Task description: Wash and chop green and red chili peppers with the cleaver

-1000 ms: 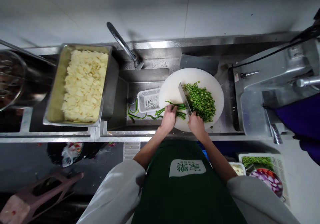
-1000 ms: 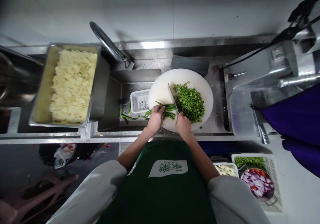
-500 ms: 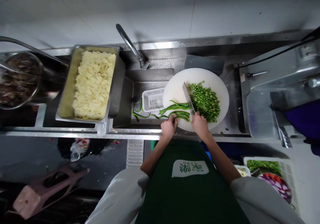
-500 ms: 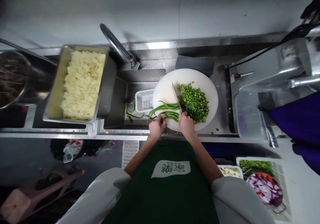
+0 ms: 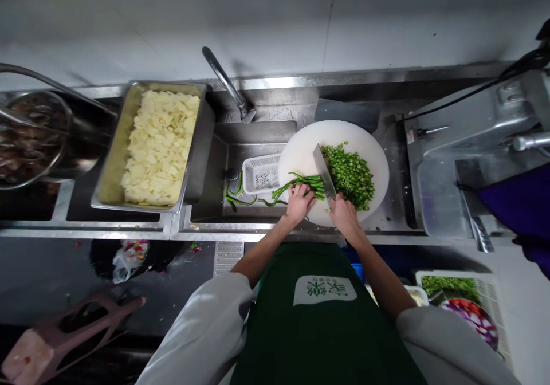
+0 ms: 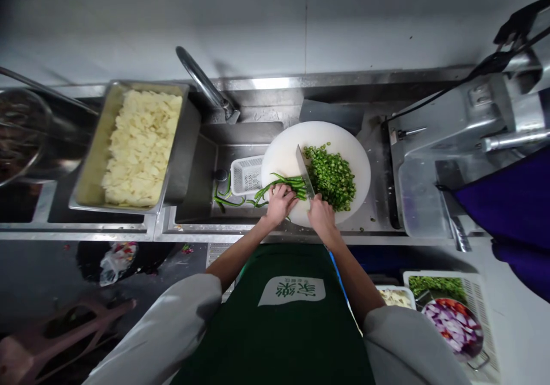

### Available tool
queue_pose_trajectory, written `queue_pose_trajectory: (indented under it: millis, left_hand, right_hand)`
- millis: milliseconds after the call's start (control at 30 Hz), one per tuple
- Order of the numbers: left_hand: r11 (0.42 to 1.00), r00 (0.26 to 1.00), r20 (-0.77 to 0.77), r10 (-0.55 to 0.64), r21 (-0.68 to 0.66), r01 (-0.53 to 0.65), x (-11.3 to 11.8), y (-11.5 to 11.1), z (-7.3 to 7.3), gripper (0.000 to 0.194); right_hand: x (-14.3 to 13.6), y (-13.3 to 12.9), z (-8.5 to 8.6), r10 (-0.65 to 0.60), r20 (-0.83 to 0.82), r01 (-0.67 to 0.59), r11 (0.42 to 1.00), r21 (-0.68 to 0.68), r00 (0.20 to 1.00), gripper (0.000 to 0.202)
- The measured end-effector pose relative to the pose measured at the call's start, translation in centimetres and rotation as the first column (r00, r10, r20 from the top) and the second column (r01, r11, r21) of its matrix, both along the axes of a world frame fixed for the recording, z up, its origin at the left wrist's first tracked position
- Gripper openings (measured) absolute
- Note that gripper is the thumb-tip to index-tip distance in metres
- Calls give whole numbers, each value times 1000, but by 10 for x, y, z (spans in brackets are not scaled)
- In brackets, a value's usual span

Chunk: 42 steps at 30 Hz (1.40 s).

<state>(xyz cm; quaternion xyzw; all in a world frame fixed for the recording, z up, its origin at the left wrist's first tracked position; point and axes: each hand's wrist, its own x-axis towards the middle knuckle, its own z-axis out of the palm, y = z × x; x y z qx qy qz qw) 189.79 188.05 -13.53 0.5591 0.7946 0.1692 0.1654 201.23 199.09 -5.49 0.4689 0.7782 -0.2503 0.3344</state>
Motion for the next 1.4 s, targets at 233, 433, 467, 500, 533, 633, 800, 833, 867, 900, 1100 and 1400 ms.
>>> queue_pose_trajectory:
  millis: [233,433,467,500,533,633,800,833,867,900,1100,1400]
  left_hand:
    - [983,993,11,114,145,-115,-13,14,-16,27]
    - [997,999,24,37,72,-38,-12,15,-30,28]
    - [998,1000,16,24,65,-25,-11,14,-31,28]
    - [998,1000,8,11,63,-12,-11,14,-30,28]
    - [998,1000,-1,-1,64,1,-10,14,-30,28]
    - [996,999,-17,-27,79,29,-11,14,-31,27]
    - [998,999,-2,-42,50,42,-10,13,-32,26]
    - [998,999,-1,-42,45,42,-10,12,-32,26]
    - [998,999,-1,-45,42,45,-10,13,-31,27]
    - [998,999,-1,-48,41,48,-10,13,-31,27]
    - [1000,999,40,-14,27,13,-9,16,-28,27]
    - [999,993,110,-39,8,39,3,-9,-8,19]
  right_hand:
    - [-5,-12,1,38,2,-38,999,29,999,27]
    - [-2,-10,14,51,30,-52,999,9,998,24]
    - [-2,-11,17,59,34,-60,998,16,998,24]
    - [-2,-13,19,67,37,-68,997,23,997,24]
    - [-3,-15,19,72,39,-73,997,28,997,24]
    - [-13,-15,14,65,49,-65,998,12,997,24]
    - [-22,-5,7,52,48,-52,999,6,998,24]
    - [-20,-5,9,59,48,-59,998,7,997,25]
    - [-17,-5,11,64,50,-64,998,6,997,25]
    - [-15,-7,13,64,53,-65,998,4,997,25]
    - [-22,-12,1,19,59,-18,1000,-8,998,26]
    - [-8,12,-11,-19,1,19,1000,1,1000,25]
